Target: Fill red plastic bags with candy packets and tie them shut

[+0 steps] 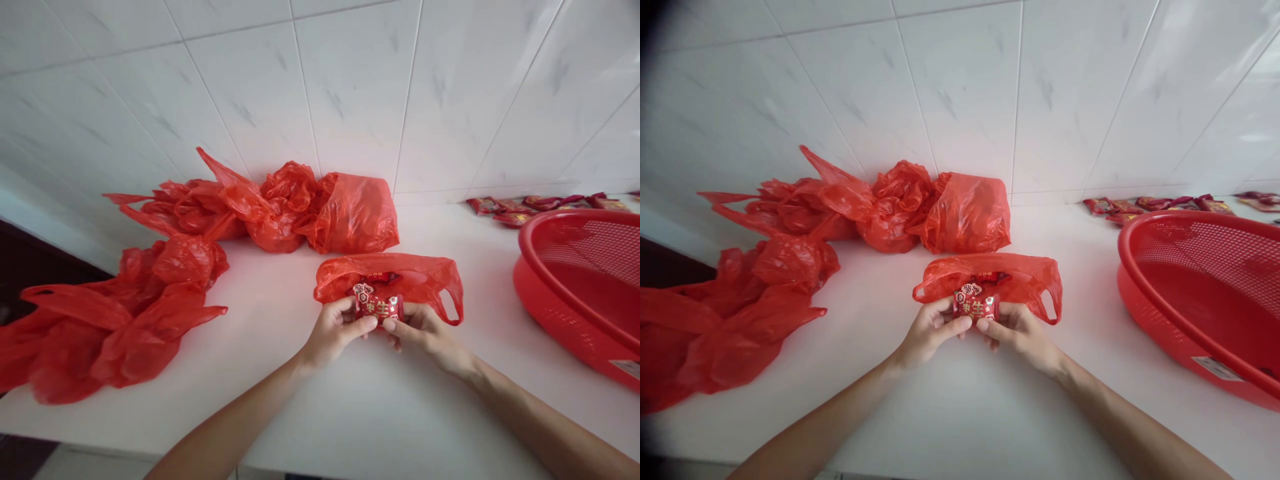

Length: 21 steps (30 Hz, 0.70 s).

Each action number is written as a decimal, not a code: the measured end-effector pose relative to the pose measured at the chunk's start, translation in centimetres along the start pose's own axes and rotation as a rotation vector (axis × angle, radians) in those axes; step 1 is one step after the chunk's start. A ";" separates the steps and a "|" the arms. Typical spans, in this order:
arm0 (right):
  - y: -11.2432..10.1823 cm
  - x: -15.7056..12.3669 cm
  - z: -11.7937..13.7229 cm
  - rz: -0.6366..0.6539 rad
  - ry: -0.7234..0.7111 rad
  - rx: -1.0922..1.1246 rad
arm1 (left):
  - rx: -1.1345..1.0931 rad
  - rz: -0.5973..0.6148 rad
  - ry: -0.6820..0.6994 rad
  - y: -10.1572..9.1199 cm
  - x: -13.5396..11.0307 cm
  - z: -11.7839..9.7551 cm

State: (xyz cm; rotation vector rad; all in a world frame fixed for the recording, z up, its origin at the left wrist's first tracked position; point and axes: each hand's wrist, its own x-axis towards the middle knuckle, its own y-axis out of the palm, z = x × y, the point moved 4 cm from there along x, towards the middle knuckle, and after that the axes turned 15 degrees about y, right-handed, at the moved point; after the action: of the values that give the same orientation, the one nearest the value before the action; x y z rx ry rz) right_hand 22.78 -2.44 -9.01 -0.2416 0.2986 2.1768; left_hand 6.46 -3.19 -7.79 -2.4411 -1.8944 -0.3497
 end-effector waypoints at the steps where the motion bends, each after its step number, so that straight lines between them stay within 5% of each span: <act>1: 0.0 0.0 0.0 0.001 -0.001 -0.001 | 0.001 0.001 -0.002 0.0 0.0 0.0; 21: 0.0 0.0 0.0 -0.001 0.008 0.016 | -0.001 0.020 -0.001 -0.1 -0.2 0.3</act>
State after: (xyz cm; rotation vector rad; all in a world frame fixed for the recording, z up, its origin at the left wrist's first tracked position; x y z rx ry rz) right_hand 22.78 -2.48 -9.00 -0.2415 0.3195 2.1719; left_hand 6.38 -3.37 -8.10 -2.4596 -1.8700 -0.3485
